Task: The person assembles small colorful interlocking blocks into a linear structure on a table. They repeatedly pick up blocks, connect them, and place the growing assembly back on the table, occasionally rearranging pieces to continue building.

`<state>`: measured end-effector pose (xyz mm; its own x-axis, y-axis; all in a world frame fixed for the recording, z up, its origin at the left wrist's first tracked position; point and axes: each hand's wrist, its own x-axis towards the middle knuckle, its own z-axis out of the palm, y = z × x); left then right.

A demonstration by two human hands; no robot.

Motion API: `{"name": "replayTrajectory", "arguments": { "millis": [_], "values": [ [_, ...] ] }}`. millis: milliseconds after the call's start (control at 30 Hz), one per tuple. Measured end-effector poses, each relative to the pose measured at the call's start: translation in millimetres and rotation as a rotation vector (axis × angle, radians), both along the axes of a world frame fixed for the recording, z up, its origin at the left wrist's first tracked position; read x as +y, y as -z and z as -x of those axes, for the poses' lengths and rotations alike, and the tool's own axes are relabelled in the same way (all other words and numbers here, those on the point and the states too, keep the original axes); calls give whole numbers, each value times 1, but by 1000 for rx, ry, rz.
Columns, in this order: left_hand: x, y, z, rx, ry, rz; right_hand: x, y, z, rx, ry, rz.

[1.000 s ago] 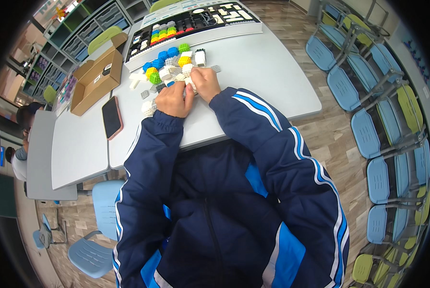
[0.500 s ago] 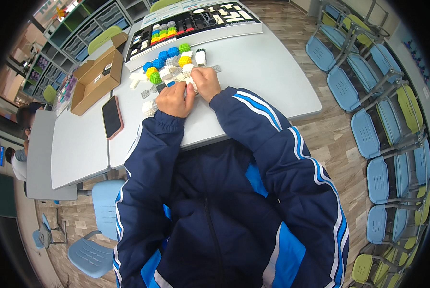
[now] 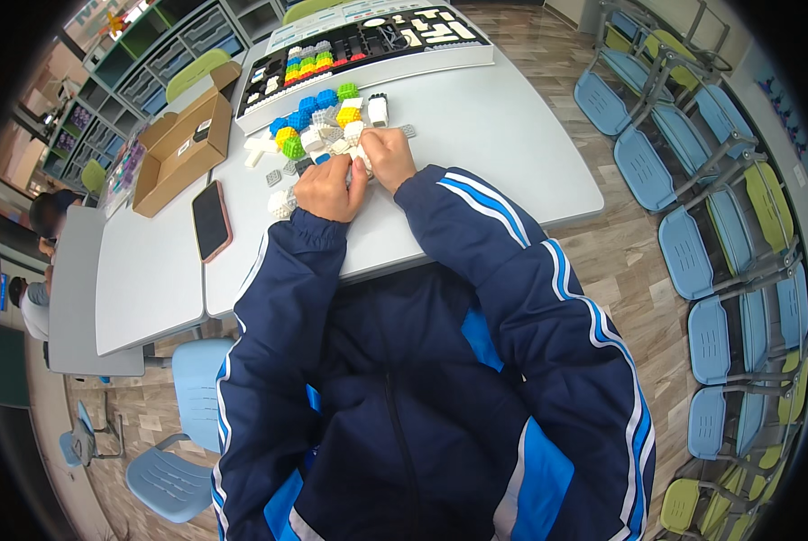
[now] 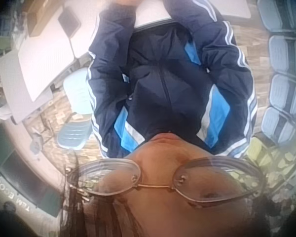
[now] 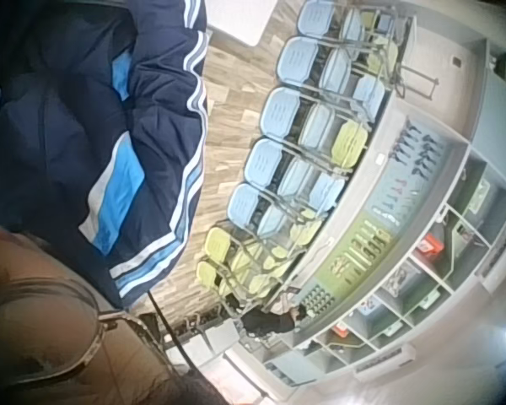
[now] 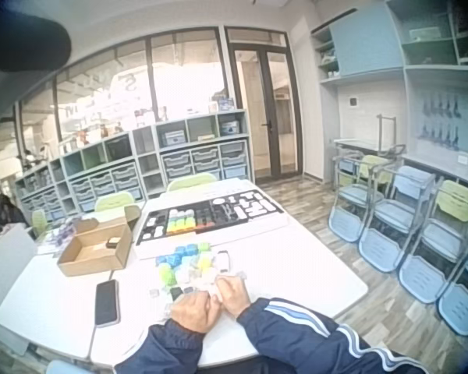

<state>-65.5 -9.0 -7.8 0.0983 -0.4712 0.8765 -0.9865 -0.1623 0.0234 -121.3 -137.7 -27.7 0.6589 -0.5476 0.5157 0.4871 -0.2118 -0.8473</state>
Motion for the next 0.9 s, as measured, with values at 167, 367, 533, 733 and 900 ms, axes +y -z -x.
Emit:
{"name": "replayTrajectory", "arguments": {
  "millis": [167,367,533,733,900],
  "values": [
    [1,-2,1,2,2,-5,0,-1,1,9,7,15],
    [1,-5,3,44,-23,0,0,3,0,-3,18,-33],
    [3,-7,4,88,-20,-20,7,-3,3,-34,9,-62],
    [0,-4,2,69,-15,-25,7,-2,2,-38,37,-21],
    [-2,0,0,38,-18,-13,6,-3,3,-17,17,-44]
  ]
}}
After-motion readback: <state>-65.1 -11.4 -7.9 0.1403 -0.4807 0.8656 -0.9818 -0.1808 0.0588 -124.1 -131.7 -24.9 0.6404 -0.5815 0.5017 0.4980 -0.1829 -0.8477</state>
